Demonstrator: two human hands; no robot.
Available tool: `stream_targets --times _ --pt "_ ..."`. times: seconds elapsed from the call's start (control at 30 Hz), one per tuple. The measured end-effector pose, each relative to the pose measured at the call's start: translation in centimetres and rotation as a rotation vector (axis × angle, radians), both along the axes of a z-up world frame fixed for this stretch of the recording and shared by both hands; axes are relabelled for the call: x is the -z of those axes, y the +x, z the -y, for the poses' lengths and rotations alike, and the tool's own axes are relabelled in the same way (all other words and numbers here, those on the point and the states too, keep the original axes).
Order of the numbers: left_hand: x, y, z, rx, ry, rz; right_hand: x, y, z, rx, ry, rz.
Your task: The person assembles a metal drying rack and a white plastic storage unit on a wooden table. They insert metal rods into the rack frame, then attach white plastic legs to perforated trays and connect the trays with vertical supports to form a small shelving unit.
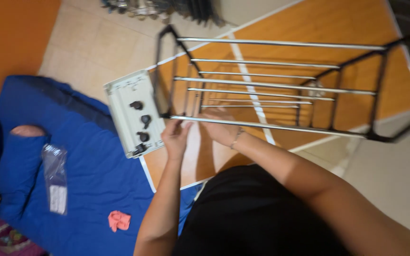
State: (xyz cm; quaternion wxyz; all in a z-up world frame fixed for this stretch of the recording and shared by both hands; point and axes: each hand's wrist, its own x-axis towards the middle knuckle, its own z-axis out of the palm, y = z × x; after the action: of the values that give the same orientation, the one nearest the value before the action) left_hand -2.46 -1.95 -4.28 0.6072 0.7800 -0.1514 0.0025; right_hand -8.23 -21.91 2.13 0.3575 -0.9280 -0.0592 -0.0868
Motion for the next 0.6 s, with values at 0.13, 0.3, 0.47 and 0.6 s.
stream_targets --times 0.13,0.3,0.47,0.6 --pt "0.3 0.1 0.2 -0.004 0.006 0.002 -0.3 -0.9 0.1 0.051 -0.108 -0.007" --pt "-1.0 -0.3 0.1 -0.028 0.058 -0.162 -0.6 -1.0 0.5 -0.002 -0.220 0.132" --pt "-1.2 -0.3 0.4 -0.021 0.029 -0.174 -1.7 -1.9 0.6 0.049 -0.249 0.355" --pt "-0.4 0.0 0.1 0.009 0.060 -0.057 -0.8 -4.8 1.1 -0.130 -0.205 0.548"
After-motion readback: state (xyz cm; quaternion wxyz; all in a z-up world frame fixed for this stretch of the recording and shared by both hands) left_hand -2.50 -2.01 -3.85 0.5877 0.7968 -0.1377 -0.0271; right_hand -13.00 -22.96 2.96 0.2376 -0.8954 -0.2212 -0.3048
